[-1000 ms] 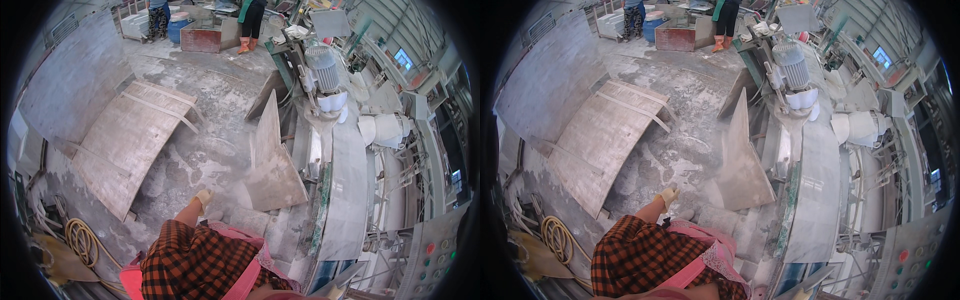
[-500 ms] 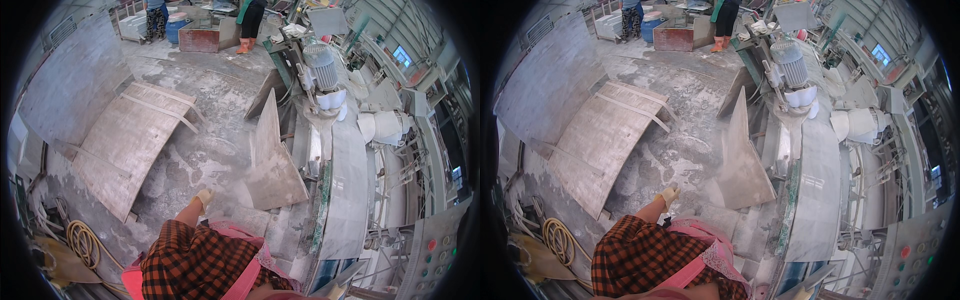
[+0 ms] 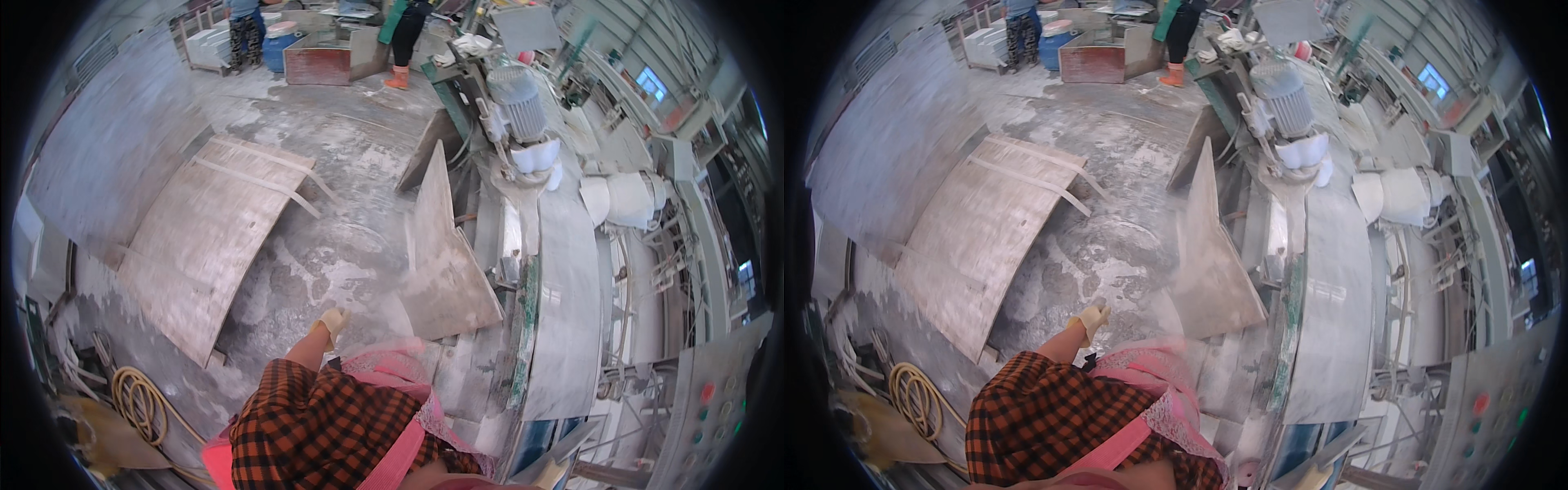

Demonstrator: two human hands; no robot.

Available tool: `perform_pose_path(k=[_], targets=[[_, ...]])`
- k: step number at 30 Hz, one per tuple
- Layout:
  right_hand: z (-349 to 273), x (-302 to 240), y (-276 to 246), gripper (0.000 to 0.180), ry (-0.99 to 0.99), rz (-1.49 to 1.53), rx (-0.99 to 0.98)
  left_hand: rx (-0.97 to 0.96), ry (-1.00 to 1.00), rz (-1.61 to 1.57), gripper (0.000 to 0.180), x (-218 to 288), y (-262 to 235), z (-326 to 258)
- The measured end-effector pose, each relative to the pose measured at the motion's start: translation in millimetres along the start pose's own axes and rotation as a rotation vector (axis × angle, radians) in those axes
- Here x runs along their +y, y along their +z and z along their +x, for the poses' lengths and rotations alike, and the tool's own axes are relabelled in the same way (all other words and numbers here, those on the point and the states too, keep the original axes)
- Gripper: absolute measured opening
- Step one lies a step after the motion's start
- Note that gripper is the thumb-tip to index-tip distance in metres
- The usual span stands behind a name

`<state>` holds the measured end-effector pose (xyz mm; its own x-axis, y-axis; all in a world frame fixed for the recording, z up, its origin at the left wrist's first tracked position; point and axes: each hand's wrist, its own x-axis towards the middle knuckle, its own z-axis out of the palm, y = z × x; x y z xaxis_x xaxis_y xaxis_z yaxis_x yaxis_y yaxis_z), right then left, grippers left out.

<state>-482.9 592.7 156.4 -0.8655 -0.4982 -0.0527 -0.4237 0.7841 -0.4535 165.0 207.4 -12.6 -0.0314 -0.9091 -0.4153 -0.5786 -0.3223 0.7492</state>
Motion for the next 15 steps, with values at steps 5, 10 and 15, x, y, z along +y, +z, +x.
perform_pose_path(k=[5,10,15], targets=[[-26,-38,3,0.048,-0.021,0.341,0.055,-0.023,-0.007,-0.159,0.051,45,-16,16],[-34,-66,-1,0.052,0.059,-0.01,0.311,-0.243,0.22,-0.32,0.043,197,9,42],[-33,-66,6,0.035,0.076,0.024,0.323,-0.536,0.576,-0.243,0.046,359,99,-10]])
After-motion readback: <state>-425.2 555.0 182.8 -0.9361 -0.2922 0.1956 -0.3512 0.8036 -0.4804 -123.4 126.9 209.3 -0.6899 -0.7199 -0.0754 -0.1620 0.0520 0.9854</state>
